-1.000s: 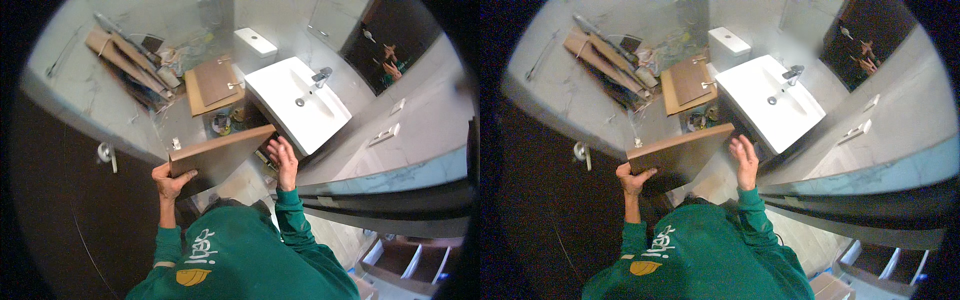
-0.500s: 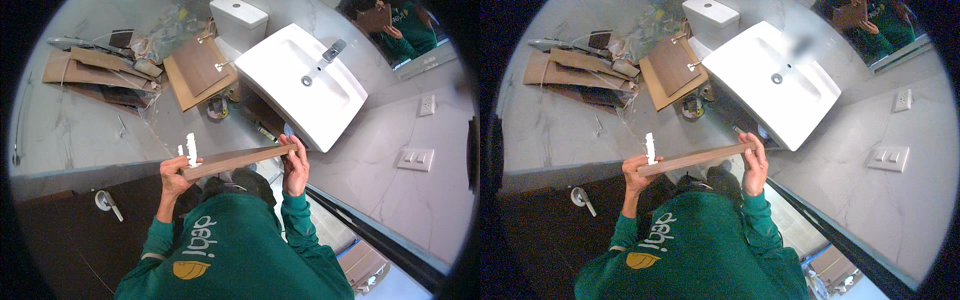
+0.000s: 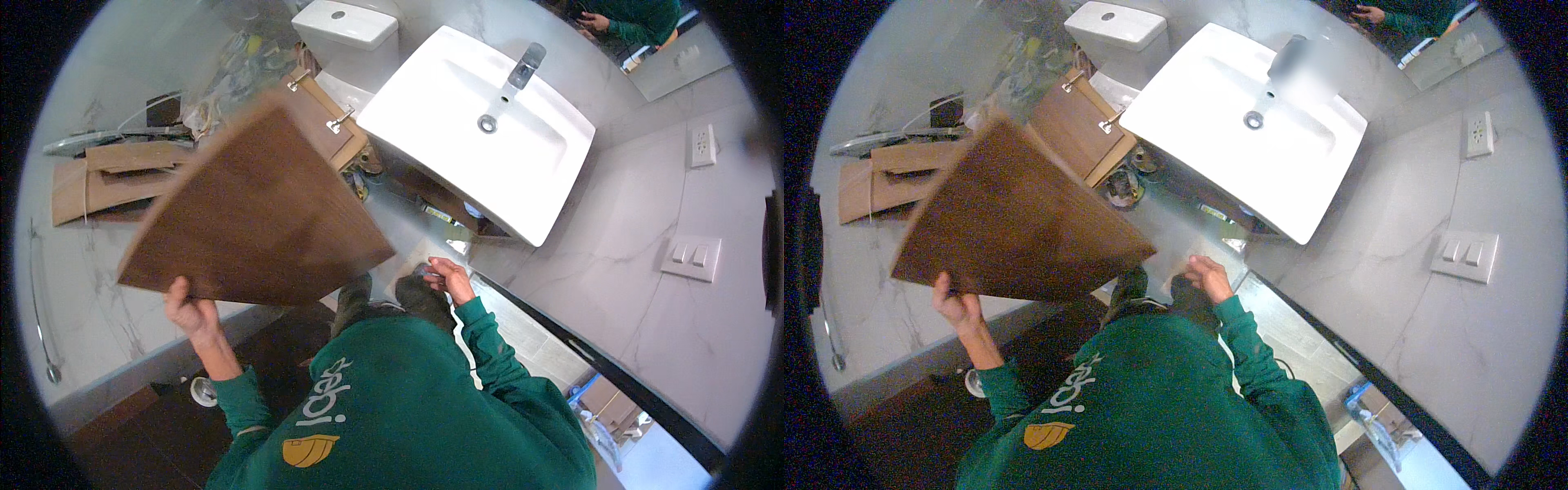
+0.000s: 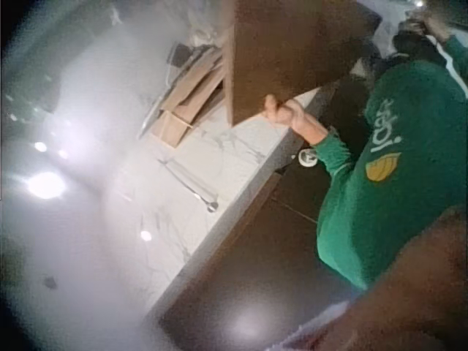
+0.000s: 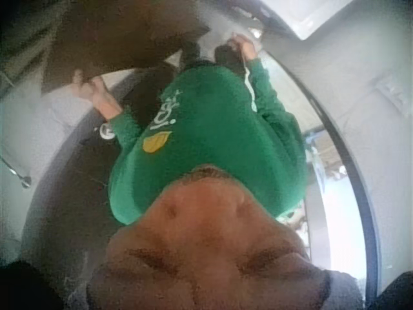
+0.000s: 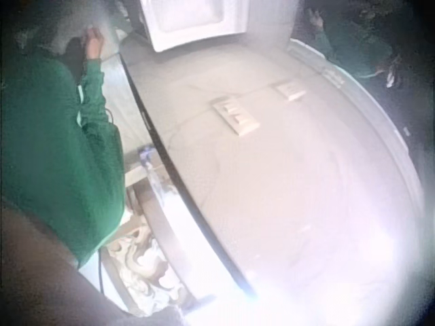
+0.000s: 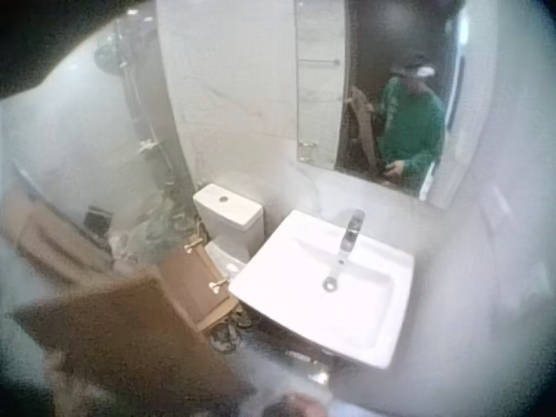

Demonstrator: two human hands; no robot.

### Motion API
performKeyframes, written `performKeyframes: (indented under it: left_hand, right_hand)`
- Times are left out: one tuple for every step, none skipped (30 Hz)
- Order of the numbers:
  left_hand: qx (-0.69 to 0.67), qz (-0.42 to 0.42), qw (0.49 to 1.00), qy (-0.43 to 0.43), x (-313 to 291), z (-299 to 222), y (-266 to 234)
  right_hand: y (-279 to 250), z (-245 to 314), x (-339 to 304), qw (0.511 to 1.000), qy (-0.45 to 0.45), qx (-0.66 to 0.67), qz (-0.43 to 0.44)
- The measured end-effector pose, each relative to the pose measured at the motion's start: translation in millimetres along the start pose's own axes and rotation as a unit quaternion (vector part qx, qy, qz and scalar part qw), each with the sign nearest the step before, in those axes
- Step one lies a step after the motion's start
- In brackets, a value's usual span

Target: The person installs metal hinges onto a wooden cabinet door using a screwdriver. They repeatedly align the hinge, insert screws, and tighten them while holding the door against the cabinet frame. The door is then set aside, and the person retrieves another wooden panel.

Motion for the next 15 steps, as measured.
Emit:
performKeyframes:
  left_hand:
    - [-0.061,-0.078,0.995,-0.017,8.5,-9.4,-10.8]
    - [-0.105,-0.040,0.993,-0.019,16.4,-16.9,-14.7]
    - [-0.152,-0.045,0.987,-0.023,24.2,-24.0,-19.3]
    - [-0.195,-0.025,0.980,-0.031,31.7,-28.1,-21.8]
    - [-0.198,-0.042,0.979,-0.030,39.4,-25.5,-24.2]
    - [-0.227,-0.063,0.970,-0.053,47.4,-18.9,-25.5]
    - [-0.245,-0.061,0.965,-0.068,53.7,-8.7,-26.1]
    - [-0.263,-0.061,0.959,-0.085,58.5,2.8,-28.9]
    - [-0.269,-0.084,0.954,-0.101,62.0,16.2,-32.3]
    - [-0.276,-0.107,0.948,-0.117,65.1,32.2,-36.3]
    - [-0.289,-0.141,0.937,-0.136,68.5,46.6,-41.9]
    - [-0.289,-0.138,0.936,-0.144,72.4,58.1,-47.1]
    - [-0.294,-0.148,0.931,-0.155,74.5,69.1,-53.9]
    - [-0.301,-0.136,0.930,-0.161,75.8,78.8,-60.7]
    - [-0.311,-0.159,0.917,-0.190,76.2,90.9,-67.4]
  right_hand:
    - [9.5,-5.6,1.8,0.999,0.028,0.026,0.012]
    - [20.6,-6.7,3.9,0.997,0.060,0.047,0.017]
    - [34.8,-3.8,3.5,0.996,0.042,0.058,0.048]
    - [50.5,4.0,1.0,0.993,-0.023,0.081,0.088]
    - [68.3,12.9,-3.6,0.984,-0.084,0.106,0.120]
    - [88.3,24.9,-7.8,0.968,-0.147,0.134,0.155]
    - [108.9,36.8,-11.2,0.950,-0.188,0.199,0.152]
    - [124.8,51.2,-17.1,0.940,-0.232,0.178,0.177]
    - [135.8,68.7,-22.5,0.929,-0.276,0.150,0.197]
    - [143.5,87.0,-29.7,0.911,-0.327,0.123,0.219]
    - [144.3,101.8,-39.9,0.927,-0.323,0.080,0.176]
    - [145.4,117.2,-48.1,0.935,-0.309,0.061,0.165]
    - [145.3,131.8,-56.4,0.942,-0.295,0.037,0.154]
    - [145.2,143.4,-65.3,0.952,-0.273,0.004,0.138]
    - [147.2,152.9,-77.2,0.940,-0.306,-0.091,0.118]
Point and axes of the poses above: each hand's wrist, its own x-axis towards the middle knuckle, its own y-axis out of the palm, z = x × y, the point moved 2 cm from there along x, towards the middle knuckle, and after that the axes turned 3 degrees about -x, right-handed, at the moved point
